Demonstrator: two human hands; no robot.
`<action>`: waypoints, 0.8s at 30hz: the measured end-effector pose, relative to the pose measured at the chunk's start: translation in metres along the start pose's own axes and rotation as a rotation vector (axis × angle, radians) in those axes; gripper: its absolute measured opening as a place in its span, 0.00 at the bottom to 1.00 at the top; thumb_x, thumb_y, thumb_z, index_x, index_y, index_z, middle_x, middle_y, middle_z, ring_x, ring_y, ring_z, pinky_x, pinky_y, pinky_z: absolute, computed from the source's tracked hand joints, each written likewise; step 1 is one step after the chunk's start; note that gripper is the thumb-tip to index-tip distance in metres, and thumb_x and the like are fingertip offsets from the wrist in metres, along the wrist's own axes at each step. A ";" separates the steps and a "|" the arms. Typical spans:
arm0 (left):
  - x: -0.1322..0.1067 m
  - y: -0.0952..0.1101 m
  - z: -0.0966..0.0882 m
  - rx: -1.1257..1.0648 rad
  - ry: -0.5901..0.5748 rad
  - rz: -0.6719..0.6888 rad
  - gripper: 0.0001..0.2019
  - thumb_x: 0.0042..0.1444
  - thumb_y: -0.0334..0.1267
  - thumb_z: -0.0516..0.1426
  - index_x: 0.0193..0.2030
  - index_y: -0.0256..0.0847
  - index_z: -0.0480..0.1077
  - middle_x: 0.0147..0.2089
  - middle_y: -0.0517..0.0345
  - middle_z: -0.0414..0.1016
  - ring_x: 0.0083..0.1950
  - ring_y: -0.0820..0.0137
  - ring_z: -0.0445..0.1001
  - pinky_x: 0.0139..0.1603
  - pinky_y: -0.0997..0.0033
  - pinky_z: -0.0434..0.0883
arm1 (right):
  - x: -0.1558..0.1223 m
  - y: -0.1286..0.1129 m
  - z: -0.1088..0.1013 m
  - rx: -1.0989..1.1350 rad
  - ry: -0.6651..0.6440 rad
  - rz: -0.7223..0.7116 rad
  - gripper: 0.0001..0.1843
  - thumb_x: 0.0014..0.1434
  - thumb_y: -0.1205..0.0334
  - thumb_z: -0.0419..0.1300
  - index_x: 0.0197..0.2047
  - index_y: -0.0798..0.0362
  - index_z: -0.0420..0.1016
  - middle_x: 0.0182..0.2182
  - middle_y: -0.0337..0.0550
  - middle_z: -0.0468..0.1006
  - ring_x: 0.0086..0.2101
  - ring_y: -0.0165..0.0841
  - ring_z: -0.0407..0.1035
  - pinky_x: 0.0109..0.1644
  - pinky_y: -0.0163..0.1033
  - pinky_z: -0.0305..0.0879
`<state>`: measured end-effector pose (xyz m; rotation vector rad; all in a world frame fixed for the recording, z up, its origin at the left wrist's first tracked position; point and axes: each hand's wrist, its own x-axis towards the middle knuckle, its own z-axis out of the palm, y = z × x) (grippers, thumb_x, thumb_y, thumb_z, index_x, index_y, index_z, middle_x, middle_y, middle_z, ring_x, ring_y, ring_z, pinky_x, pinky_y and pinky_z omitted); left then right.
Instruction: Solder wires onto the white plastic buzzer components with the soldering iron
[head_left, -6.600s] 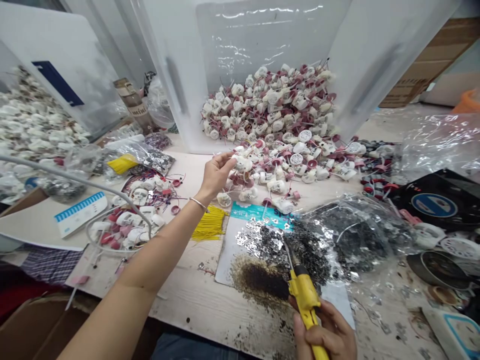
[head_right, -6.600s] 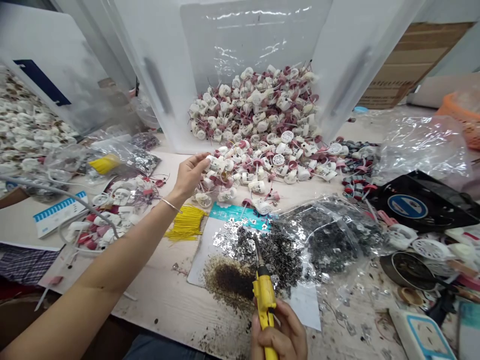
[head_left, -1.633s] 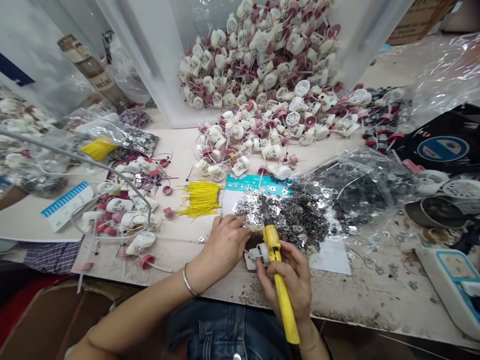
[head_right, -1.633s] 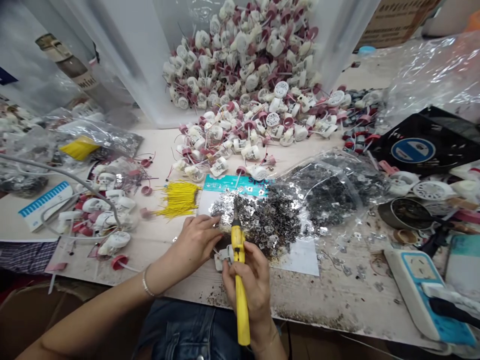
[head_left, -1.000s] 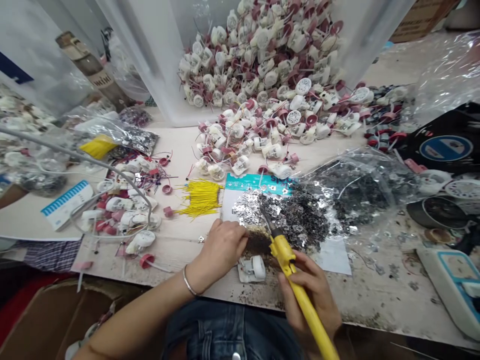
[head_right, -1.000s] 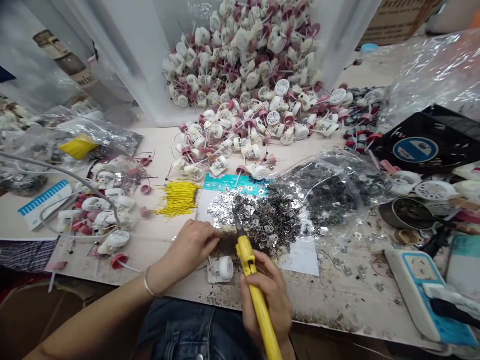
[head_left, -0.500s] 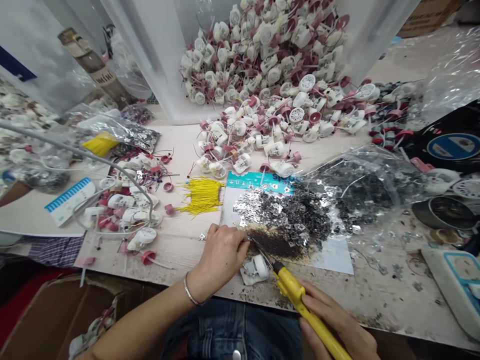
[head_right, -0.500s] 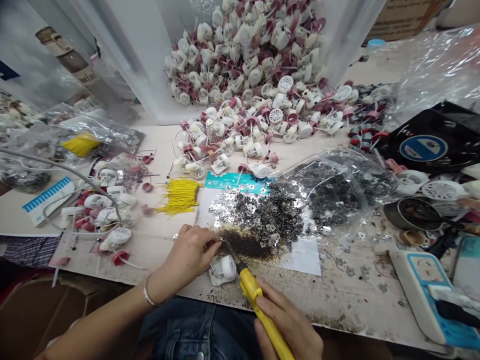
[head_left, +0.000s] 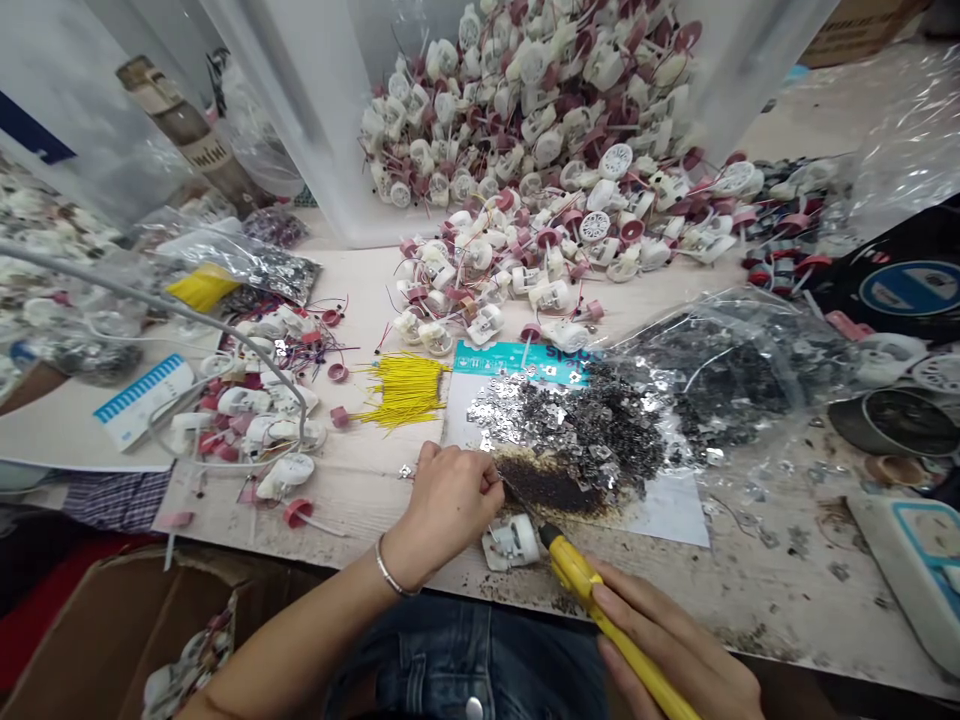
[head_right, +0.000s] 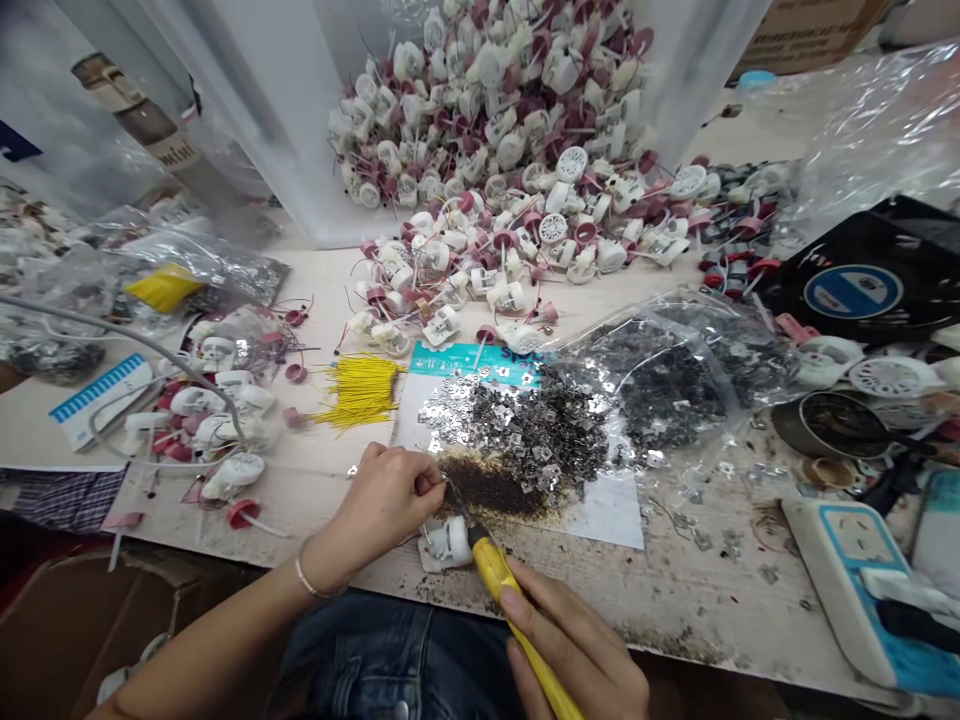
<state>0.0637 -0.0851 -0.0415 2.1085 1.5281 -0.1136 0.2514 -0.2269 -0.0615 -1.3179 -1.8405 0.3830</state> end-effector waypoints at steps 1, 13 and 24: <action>0.000 0.000 -0.001 0.004 -0.007 -0.003 0.09 0.53 0.33 0.53 0.25 0.41 0.72 0.28 0.59 0.78 0.33 0.66 0.72 0.40 0.64 0.55 | 0.000 0.000 -0.001 0.002 0.003 0.012 0.21 0.55 0.75 0.57 0.52 0.55 0.72 0.48 0.49 0.76 0.47 0.36 0.73 0.49 0.37 0.74; -0.001 0.005 -0.003 0.034 -0.011 -0.002 0.08 0.54 0.33 0.55 0.27 0.40 0.74 0.28 0.57 0.78 0.32 0.64 0.74 0.41 0.63 0.60 | 0.012 -0.005 0.073 0.037 0.271 0.068 0.07 0.54 0.74 0.61 0.33 0.54 0.69 0.54 0.46 0.64 0.44 0.31 0.74 0.41 0.30 0.76; 0.020 -0.068 -0.030 0.150 0.370 -0.134 0.10 0.60 0.35 0.53 0.41 0.36 0.74 0.42 0.48 0.78 0.45 0.58 0.73 0.48 0.60 0.64 | 0.015 -0.004 0.057 0.007 0.370 0.130 0.09 0.51 0.78 0.62 0.30 0.54 0.69 0.52 0.46 0.66 0.43 0.32 0.75 0.39 0.32 0.77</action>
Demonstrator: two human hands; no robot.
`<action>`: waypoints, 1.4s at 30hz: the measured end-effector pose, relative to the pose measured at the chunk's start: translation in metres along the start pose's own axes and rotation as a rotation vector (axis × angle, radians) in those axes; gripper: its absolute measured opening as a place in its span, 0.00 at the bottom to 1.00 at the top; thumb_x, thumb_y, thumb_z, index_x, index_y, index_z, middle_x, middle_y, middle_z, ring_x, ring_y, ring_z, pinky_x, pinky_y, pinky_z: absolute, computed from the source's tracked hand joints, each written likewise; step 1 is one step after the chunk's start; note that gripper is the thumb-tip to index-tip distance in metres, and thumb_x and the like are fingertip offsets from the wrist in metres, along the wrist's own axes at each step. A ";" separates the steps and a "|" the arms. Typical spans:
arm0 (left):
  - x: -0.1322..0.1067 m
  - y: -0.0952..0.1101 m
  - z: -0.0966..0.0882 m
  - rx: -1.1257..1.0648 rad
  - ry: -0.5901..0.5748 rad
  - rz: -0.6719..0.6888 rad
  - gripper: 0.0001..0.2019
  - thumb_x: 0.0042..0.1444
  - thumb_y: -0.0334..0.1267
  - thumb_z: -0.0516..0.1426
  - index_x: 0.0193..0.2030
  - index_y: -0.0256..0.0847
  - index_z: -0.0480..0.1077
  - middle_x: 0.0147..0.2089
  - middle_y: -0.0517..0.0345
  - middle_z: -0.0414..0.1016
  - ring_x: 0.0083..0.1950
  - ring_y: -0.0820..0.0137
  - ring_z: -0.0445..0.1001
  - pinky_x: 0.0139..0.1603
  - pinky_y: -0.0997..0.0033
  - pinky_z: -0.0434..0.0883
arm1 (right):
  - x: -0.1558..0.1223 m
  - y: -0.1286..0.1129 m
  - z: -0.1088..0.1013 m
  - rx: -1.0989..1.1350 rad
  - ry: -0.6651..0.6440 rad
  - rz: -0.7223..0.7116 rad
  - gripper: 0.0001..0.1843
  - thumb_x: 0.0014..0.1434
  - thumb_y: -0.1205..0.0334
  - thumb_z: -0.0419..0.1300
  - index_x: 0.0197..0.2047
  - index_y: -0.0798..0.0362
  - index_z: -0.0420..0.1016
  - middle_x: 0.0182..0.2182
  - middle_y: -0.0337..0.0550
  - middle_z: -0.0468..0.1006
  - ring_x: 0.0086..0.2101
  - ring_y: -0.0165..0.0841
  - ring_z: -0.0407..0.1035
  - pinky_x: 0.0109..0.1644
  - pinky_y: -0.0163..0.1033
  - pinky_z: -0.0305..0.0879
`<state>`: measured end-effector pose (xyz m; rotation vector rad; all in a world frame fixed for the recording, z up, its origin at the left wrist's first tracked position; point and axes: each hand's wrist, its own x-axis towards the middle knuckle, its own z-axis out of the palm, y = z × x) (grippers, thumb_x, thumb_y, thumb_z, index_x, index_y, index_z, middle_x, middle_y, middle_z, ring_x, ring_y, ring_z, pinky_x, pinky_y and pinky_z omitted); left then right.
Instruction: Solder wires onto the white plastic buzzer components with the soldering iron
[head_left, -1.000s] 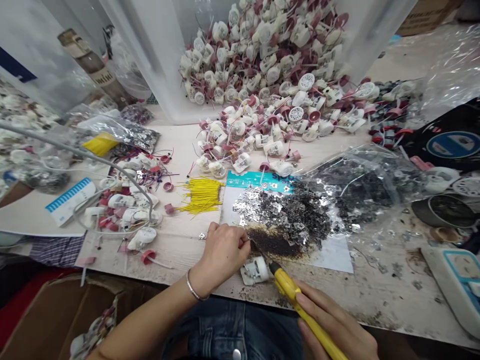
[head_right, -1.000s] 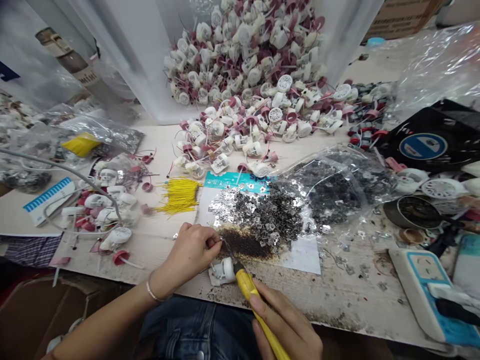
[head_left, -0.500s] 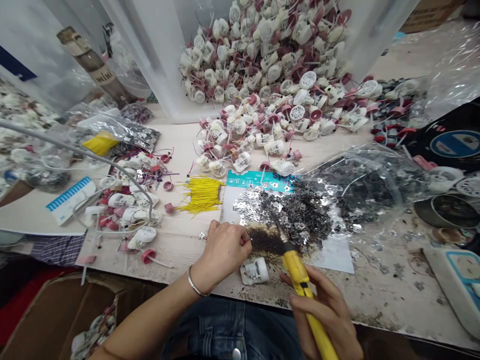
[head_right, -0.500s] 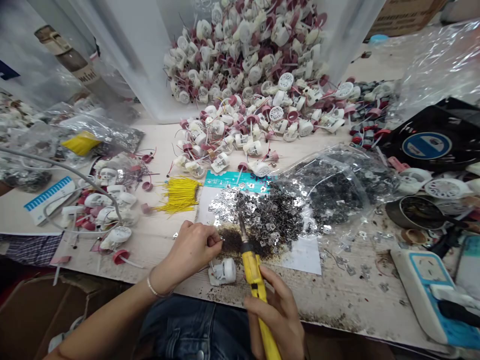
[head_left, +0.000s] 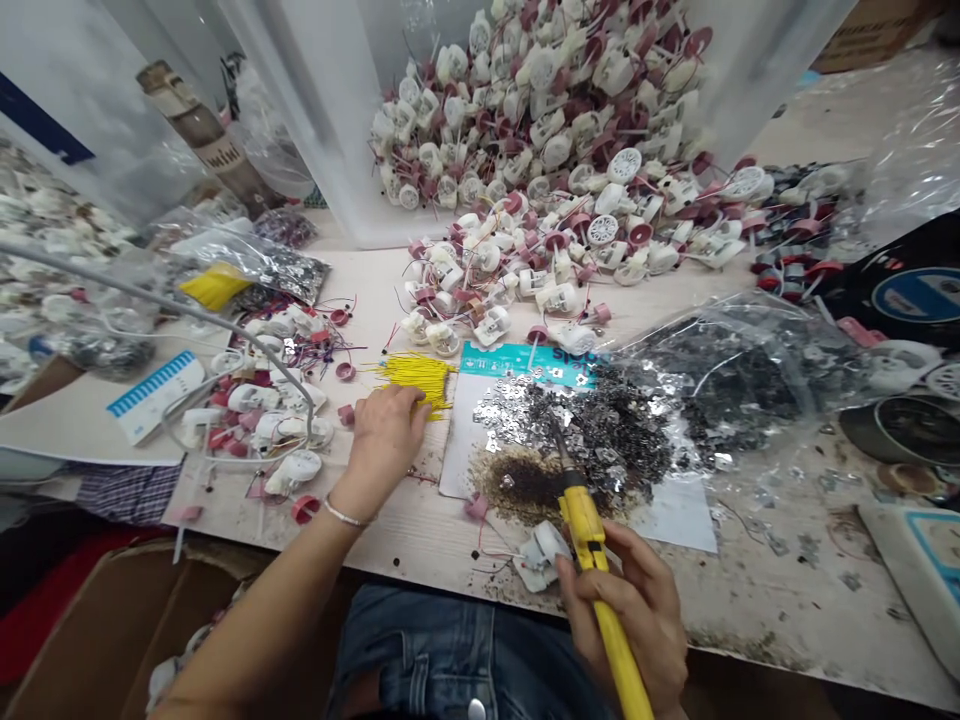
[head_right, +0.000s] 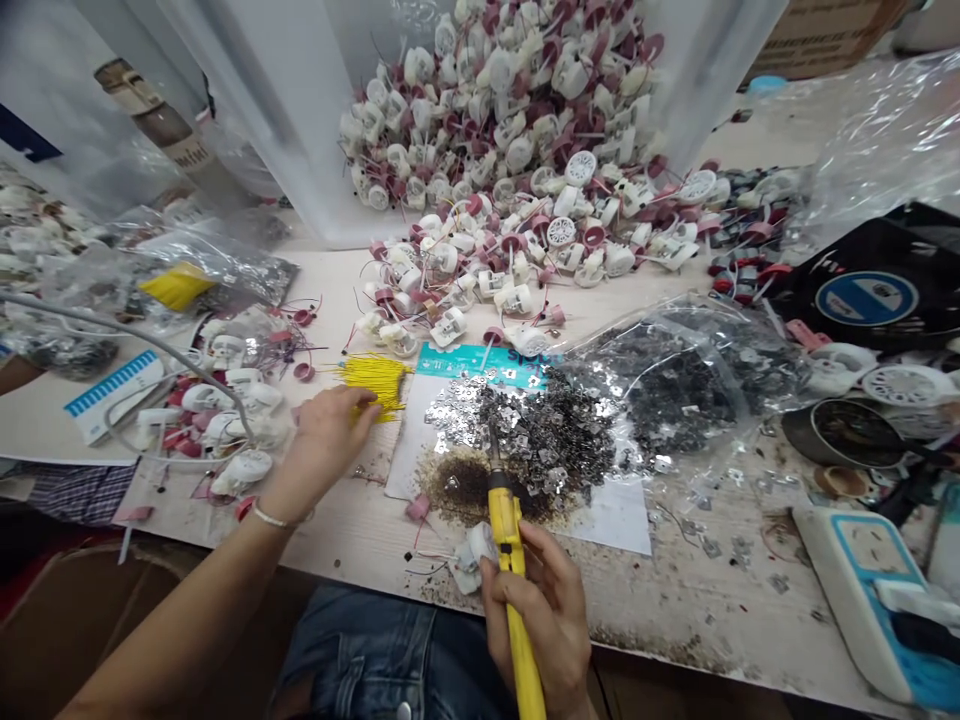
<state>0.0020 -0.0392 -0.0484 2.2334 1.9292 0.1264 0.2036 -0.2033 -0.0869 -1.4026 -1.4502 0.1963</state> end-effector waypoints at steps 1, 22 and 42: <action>0.005 -0.005 0.002 0.020 -0.006 -0.005 0.09 0.60 0.35 0.54 0.40 0.37 0.74 0.42 0.48 0.77 0.45 0.58 0.73 0.48 0.60 0.64 | 0.001 -0.001 0.000 0.009 0.019 0.004 0.09 0.51 0.78 0.61 0.30 0.54 0.69 0.52 0.45 0.67 0.43 0.32 0.74 0.39 0.32 0.77; -0.065 0.047 -0.012 -0.108 -0.374 0.339 0.13 0.52 0.46 0.63 0.38 0.39 0.71 0.48 0.51 0.70 0.53 0.56 0.63 0.55 0.52 0.56 | -0.010 0.015 -0.005 0.054 -0.098 -0.009 0.11 0.49 0.76 0.63 0.28 0.53 0.66 0.53 0.43 0.67 0.44 0.30 0.73 0.40 0.30 0.76; -0.049 0.040 0.004 -0.240 -0.402 0.258 0.08 0.60 0.34 0.55 0.34 0.43 0.77 0.33 0.58 0.80 0.38 0.66 0.73 0.46 0.61 0.54 | -0.002 0.000 -0.003 0.178 -0.085 -0.088 0.20 0.52 0.77 0.59 0.48 0.54 0.68 0.52 0.50 0.72 0.48 0.39 0.73 0.45 0.42 0.77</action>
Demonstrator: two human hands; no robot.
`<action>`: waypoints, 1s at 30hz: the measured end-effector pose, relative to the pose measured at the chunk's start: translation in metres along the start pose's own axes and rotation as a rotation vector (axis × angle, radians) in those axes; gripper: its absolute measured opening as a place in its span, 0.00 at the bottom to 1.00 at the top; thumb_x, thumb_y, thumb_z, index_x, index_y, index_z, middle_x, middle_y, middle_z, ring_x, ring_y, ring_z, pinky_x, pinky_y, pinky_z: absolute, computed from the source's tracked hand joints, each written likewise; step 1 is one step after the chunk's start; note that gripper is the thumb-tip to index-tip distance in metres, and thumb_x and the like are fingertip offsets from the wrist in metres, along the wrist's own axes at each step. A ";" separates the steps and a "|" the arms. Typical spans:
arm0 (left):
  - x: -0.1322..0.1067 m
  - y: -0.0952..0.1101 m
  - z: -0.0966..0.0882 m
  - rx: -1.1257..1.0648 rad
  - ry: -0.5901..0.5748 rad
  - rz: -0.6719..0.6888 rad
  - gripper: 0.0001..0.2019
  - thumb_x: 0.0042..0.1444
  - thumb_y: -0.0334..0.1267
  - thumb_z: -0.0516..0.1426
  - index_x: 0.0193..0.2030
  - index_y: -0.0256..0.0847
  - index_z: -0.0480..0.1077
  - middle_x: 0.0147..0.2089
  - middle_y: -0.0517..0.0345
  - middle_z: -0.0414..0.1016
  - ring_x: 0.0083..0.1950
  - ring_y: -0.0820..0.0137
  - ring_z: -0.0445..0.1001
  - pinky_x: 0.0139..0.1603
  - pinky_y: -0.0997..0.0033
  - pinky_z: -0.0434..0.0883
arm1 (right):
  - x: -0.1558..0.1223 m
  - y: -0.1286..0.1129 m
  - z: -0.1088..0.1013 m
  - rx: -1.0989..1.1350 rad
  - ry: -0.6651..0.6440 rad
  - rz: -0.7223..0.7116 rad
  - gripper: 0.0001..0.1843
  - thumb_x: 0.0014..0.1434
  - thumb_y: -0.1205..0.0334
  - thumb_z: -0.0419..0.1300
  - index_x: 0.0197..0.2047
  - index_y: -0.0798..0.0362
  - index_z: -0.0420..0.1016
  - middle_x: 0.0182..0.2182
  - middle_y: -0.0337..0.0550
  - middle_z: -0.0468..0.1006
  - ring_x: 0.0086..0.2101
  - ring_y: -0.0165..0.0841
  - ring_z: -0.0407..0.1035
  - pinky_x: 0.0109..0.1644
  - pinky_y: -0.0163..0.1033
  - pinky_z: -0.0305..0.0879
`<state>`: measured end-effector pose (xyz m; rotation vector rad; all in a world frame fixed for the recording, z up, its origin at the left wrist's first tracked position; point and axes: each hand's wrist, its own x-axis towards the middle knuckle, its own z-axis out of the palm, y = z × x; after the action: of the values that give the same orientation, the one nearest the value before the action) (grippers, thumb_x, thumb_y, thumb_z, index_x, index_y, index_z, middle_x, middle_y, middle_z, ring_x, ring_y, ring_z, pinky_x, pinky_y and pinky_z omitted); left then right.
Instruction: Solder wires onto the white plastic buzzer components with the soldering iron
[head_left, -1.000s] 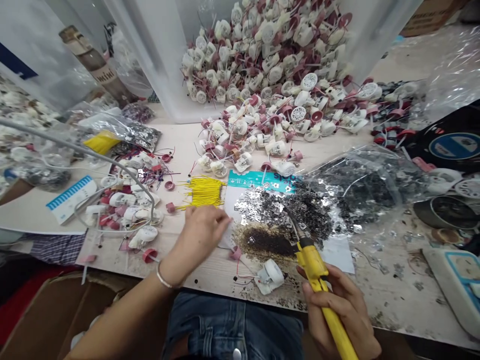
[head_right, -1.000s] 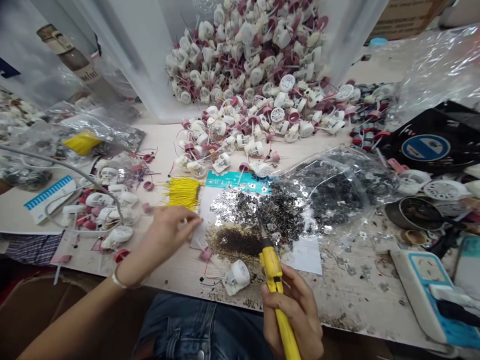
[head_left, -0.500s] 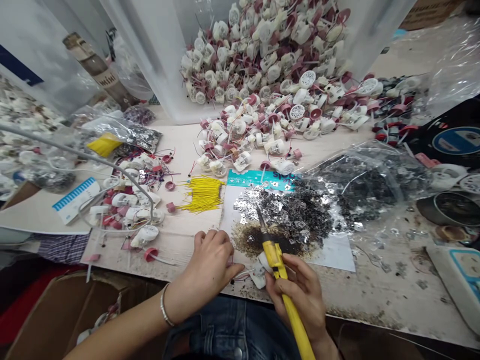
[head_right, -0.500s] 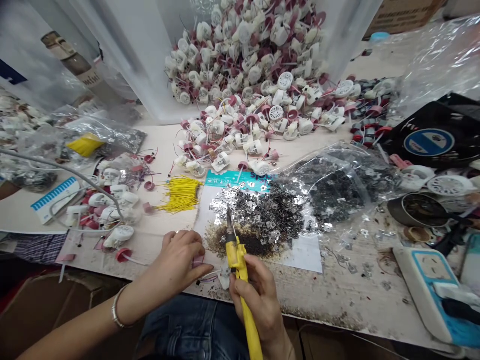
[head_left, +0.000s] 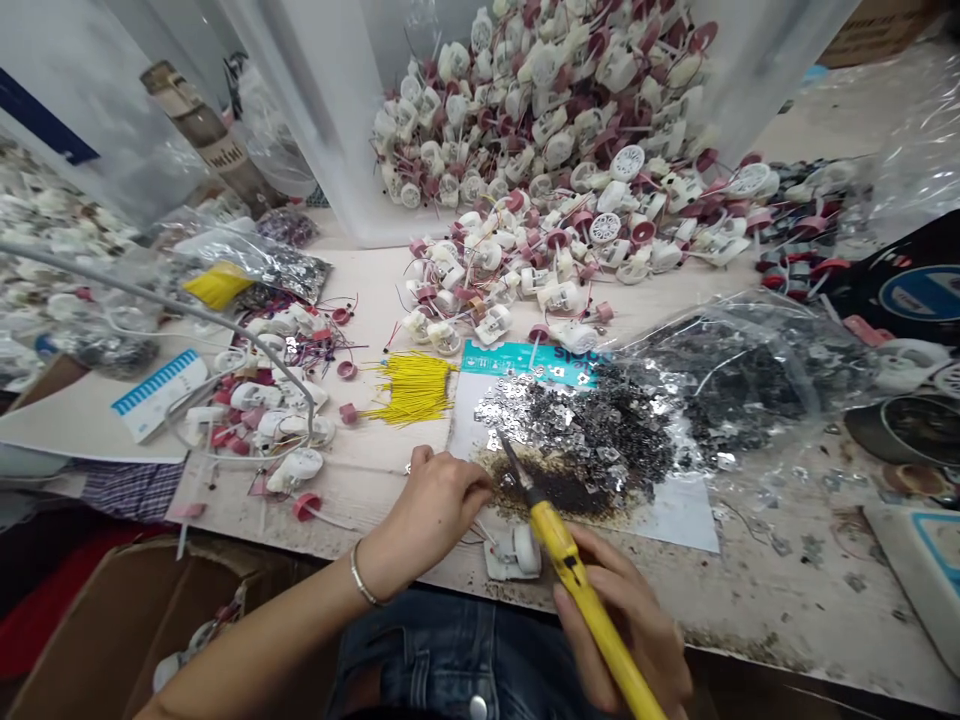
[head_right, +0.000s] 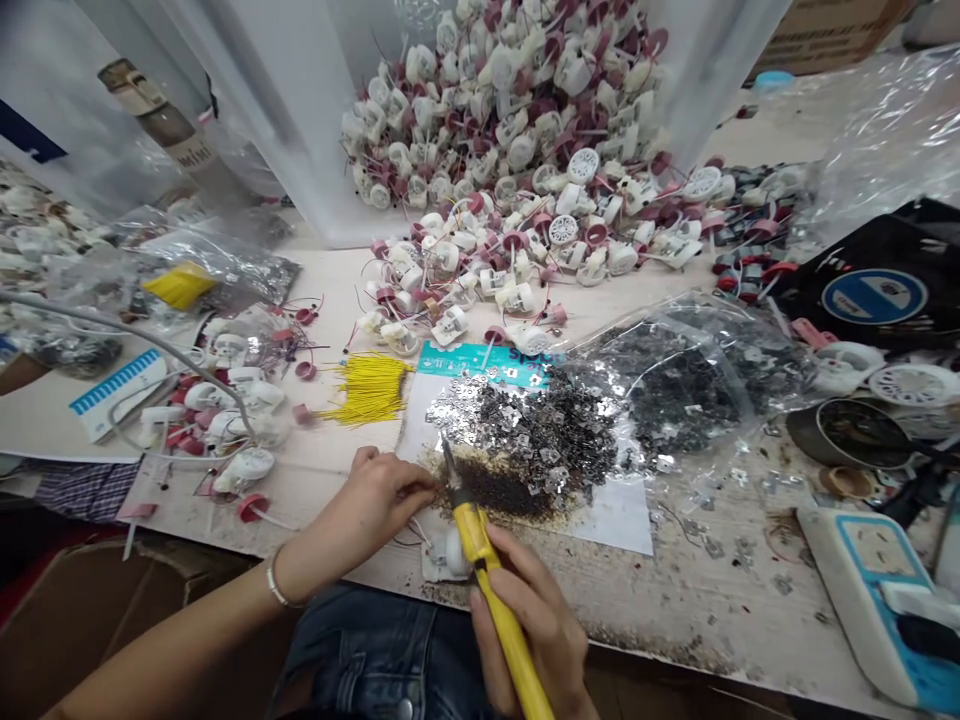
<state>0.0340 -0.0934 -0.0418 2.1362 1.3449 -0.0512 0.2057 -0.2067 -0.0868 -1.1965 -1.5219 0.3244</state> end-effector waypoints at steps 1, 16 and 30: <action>0.003 0.002 0.000 0.001 0.006 -0.004 0.08 0.60 0.34 0.55 0.34 0.43 0.77 0.34 0.58 0.80 0.39 0.66 0.73 0.46 0.61 0.54 | 0.001 -0.004 -0.008 -0.019 -0.004 0.028 0.21 0.52 0.76 0.59 0.50 0.54 0.68 0.50 0.49 0.74 0.47 0.38 0.73 0.44 0.41 0.76; 0.018 0.015 -0.009 0.154 -0.082 -0.056 0.12 0.55 0.31 0.52 0.23 0.39 0.73 0.26 0.55 0.77 0.34 0.65 0.71 0.40 0.63 0.53 | 0.000 -0.007 -0.049 -0.164 -0.253 0.052 0.18 0.56 0.72 0.58 0.50 0.53 0.74 0.47 0.47 0.78 0.46 0.34 0.74 0.48 0.36 0.73; 0.024 0.017 -0.011 0.107 -0.115 -0.090 0.11 0.48 0.31 0.52 0.20 0.39 0.72 0.22 0.57 0.74 0.28 0.68 0.69 0.40 0.62 0.55 | -0.001 -0.012 -0.048 -0.206 -0.191 0.064 0.16 0.55 0.71 0.60 0.48 0.52 0.75 0.46 0.45 0.78 0.44 0.34 0.75 0.47 0.35 0.73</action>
<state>0.0567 -0.0731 -0.0329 2.1240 1.3980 -0.2848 0.2405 -0.2310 -0.0625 -1.4110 -1.7161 0.3381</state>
